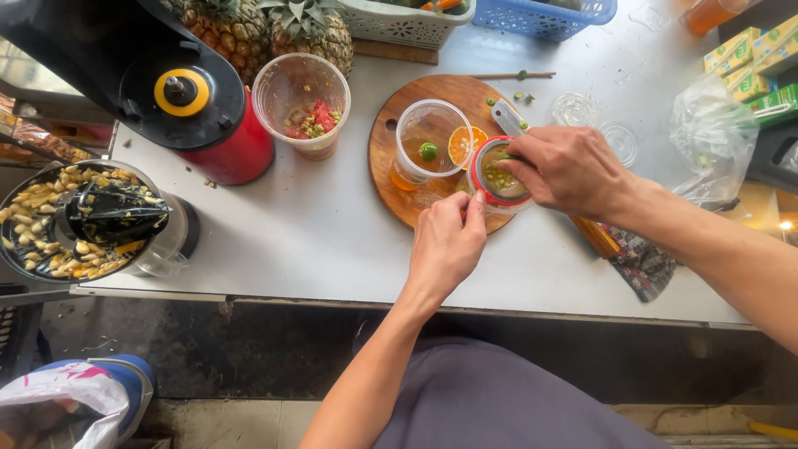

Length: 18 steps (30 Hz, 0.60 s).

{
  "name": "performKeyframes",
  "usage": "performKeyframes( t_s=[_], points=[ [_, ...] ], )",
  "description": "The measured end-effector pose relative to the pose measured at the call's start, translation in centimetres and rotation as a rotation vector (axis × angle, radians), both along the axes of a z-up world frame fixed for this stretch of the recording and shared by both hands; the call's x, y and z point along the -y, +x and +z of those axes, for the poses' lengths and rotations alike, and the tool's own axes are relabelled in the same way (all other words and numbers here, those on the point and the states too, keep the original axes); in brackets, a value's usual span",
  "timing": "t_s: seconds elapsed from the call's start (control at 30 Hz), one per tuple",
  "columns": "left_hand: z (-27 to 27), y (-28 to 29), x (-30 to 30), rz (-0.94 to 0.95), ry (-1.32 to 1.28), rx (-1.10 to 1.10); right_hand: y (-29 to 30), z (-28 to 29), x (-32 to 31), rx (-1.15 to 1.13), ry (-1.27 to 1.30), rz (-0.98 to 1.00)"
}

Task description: Preparing a takeaway container of yellow rice with meat and vegetables, followed by making a citrus drink with ice.

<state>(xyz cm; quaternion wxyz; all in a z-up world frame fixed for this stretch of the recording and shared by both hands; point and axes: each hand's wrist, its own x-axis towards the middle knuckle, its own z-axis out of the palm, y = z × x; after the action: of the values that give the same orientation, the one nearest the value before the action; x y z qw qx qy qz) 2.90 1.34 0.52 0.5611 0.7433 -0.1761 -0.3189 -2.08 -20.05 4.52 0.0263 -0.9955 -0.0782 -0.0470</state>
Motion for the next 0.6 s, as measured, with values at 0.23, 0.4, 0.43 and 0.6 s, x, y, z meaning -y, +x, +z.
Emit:
performKeyframes(
  t_s=[0.23, 0.4, 0.43, 0.6],
  points=[
    [-1.2, 0.1, 0.5, 0.02, -0.007, 0.046, 0.4, 2.8, -0.1, -0.171, 0.42, -0.175],
    [-1.5, 0.2, 0.7, 0.031, 0.016, 0.079, 1.4, 0.7, 0.9, -0.147, 0.312, -0.142],
    [-1.6, 0.2, 0.8, 0.034, 0.018, 0.087, 1.6, 0.1, 1.3, -0.133, 0.33, -0.148],
    [-1.9, 0.2, 1.0, 0.054, 0.025, 0.11, 2.5, -3.3, 2.8, -0.078, 0.398, -0.174]
  ],
)
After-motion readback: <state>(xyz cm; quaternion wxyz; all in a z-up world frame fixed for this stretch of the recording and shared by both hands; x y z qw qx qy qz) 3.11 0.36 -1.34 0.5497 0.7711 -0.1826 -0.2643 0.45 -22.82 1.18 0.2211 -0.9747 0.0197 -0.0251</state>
